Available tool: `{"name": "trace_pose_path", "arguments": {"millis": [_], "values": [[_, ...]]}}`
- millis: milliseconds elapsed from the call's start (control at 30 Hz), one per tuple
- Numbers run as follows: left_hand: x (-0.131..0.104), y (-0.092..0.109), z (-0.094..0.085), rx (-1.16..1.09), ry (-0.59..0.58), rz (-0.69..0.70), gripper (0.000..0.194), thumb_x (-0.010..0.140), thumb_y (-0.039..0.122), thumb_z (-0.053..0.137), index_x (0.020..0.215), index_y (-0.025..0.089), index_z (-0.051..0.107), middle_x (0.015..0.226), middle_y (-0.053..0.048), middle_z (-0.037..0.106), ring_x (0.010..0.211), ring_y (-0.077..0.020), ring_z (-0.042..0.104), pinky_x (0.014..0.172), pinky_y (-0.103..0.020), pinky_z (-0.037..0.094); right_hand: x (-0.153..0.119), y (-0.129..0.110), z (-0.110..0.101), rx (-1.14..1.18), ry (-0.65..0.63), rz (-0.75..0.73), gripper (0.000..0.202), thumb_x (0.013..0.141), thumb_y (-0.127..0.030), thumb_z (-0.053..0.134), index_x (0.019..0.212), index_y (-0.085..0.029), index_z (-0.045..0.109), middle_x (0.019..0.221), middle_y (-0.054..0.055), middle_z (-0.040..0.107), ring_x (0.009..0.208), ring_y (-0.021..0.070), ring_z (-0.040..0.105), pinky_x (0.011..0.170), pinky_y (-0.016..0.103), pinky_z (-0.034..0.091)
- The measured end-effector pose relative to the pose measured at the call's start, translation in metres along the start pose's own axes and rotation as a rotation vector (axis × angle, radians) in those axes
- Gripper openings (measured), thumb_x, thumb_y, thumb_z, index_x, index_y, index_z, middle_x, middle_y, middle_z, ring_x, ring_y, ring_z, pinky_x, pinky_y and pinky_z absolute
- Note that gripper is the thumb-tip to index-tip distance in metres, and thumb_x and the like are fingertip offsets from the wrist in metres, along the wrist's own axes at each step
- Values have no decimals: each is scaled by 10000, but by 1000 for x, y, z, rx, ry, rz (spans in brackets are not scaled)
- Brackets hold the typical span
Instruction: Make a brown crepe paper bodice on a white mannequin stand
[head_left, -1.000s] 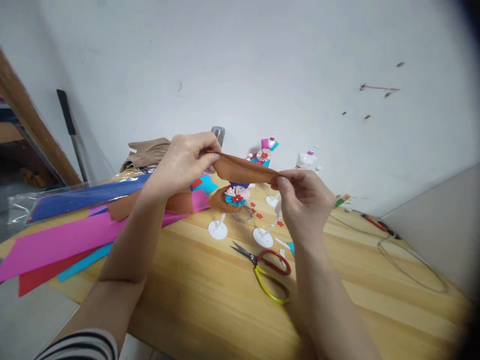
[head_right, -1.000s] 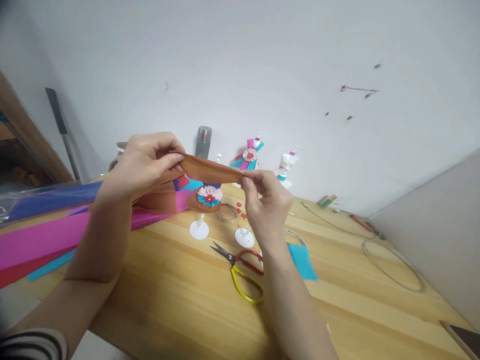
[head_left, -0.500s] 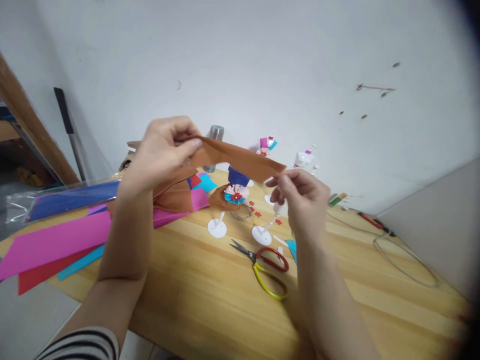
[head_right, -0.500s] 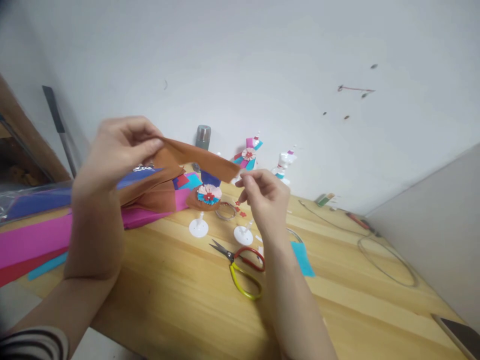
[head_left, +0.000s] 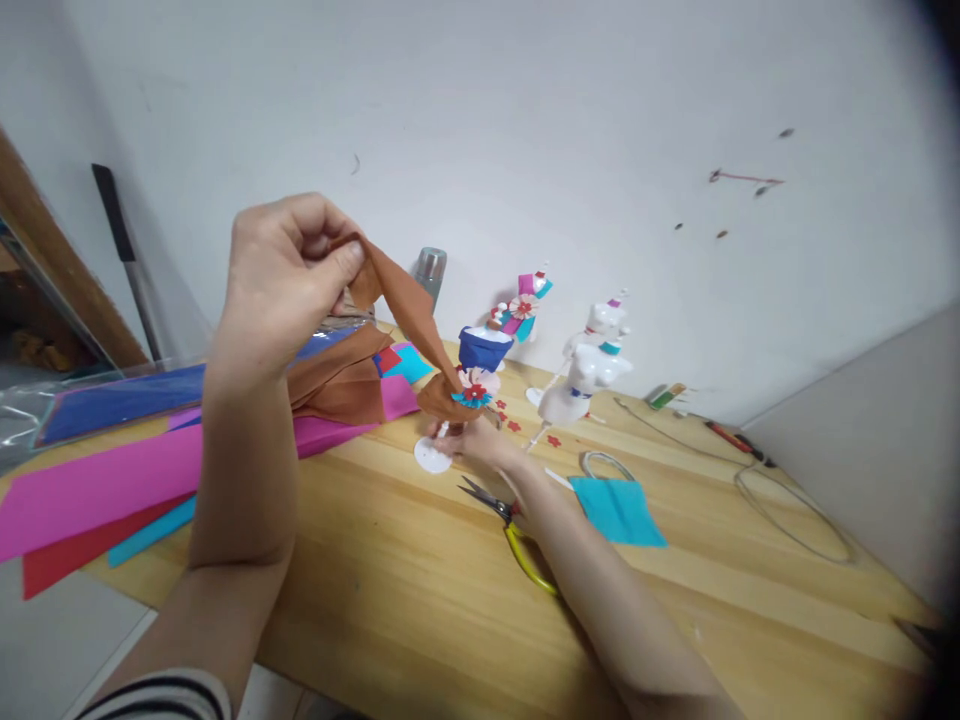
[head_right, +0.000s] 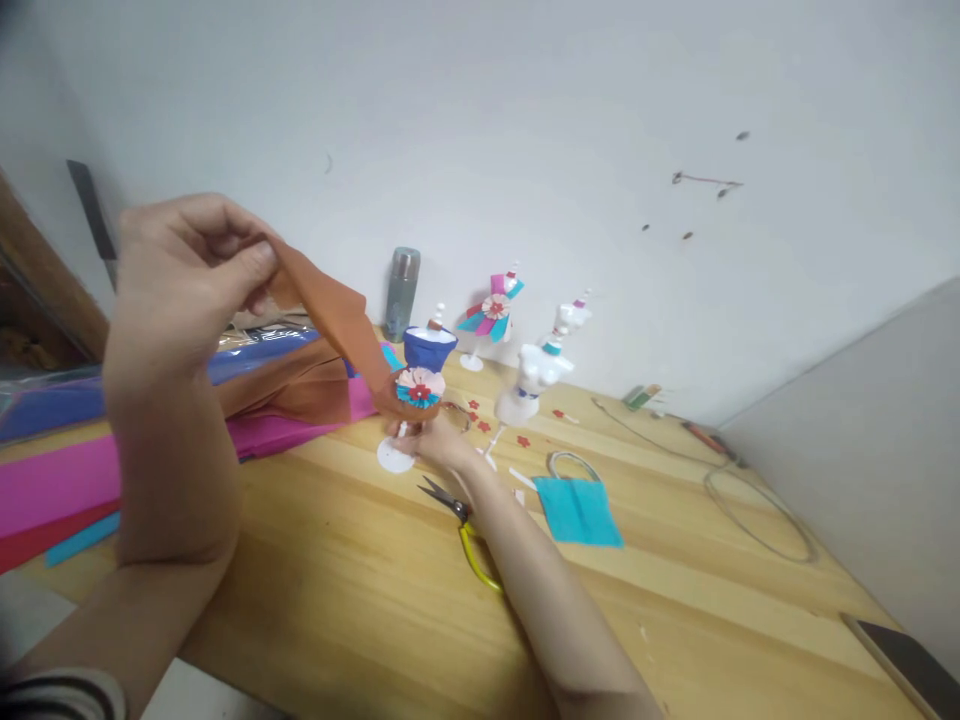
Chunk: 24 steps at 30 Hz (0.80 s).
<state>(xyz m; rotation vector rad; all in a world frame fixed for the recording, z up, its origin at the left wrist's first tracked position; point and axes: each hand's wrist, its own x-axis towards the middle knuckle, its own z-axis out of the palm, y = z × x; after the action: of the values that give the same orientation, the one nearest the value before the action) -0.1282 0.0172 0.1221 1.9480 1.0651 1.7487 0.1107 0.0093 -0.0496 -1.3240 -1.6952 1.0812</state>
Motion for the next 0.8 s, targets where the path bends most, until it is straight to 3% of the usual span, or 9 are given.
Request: {"name": "trace_pose_path", "arguments": {"millis": [167,267,333,433,500,567,633,733,800], "values": [[2,-2,-4,1,37,37,142,787,71,627,726,199,623,558,58,556,463,-82,518,445,-255,424,0,-10,13,2,-11,-6,143,755,-269,704,687,-188,608,509,-40,577,471,106,517,486,222,439],[3,-4,-7,27,68,41,114,775,97,627,715,194,625,543,57,555,465,-84,531,444,-250,421,-28,-49,-1,-21,8,-76,121,795,-300,678,747,-190,659,591,-16,638,545,120,575,537,234,464],[4,-5,-8,46,88,27,90,760,111,626,718,190,628,546,58,561,475,-84,542,450,-244,423,-55,-82,-17,-69,92,-219,165,839,-338,644,792,-192,709,640,11,678,562,138,603,539,264,498],[3,-5,-7,77,102,15,60,749,123,622,747,179,643,569,59,567,505,-73,544,464,-221,422,-90,-119,-58,-123,408,-374,88,808,-256,688,794,-212,763,775,51,764,612,164,667,535,294,526],[2,-5,-6,112,114,44,54,753,132,621,767,168,659,578,59,570,522,-70,548,473,-208,427,-99,-124,-101,-142,769,-400,81,763,-160,732,803,-216,775,663,25,729,538,142,625,544,306,517],[0,-4,-4,144,119,76,72,761,142,616,784,162,681,576,57,571,529,-74,557,472,-203,425,-94,-110,-152,-224,1047,-336,124,765,-111,722,838,-193,781,597,14,684,531,131,607,586,325,503],[-1,-4,-2,157,106,78,92,772,157,618,807,165,702,571,51,581,532,-89,574,469,-212,429,-78,-79,-203,-285,1138,-160,107,804,-116,722,882,-162,779,605,15,663,571,122,615,644,331,501],[0,-4,1,150,84,68,111,784,176,627,844,169,720,569,44,594,532,-108,581,473,-233,442,-47,-23,-251,-311,1012,72,102,928,-186,664,945,-114,735,777,64,694,692,145,660,706,332,542],[0,-3,4,147,88,71,101,780,181,639,837,170,722,564,47,592,516,-105,564,467,-236,433,-28,7,-258,-335,920,57,271,1018,-347,588,1213,-169,651,1182,80,680,1004,192,686,860,387,599]]}}
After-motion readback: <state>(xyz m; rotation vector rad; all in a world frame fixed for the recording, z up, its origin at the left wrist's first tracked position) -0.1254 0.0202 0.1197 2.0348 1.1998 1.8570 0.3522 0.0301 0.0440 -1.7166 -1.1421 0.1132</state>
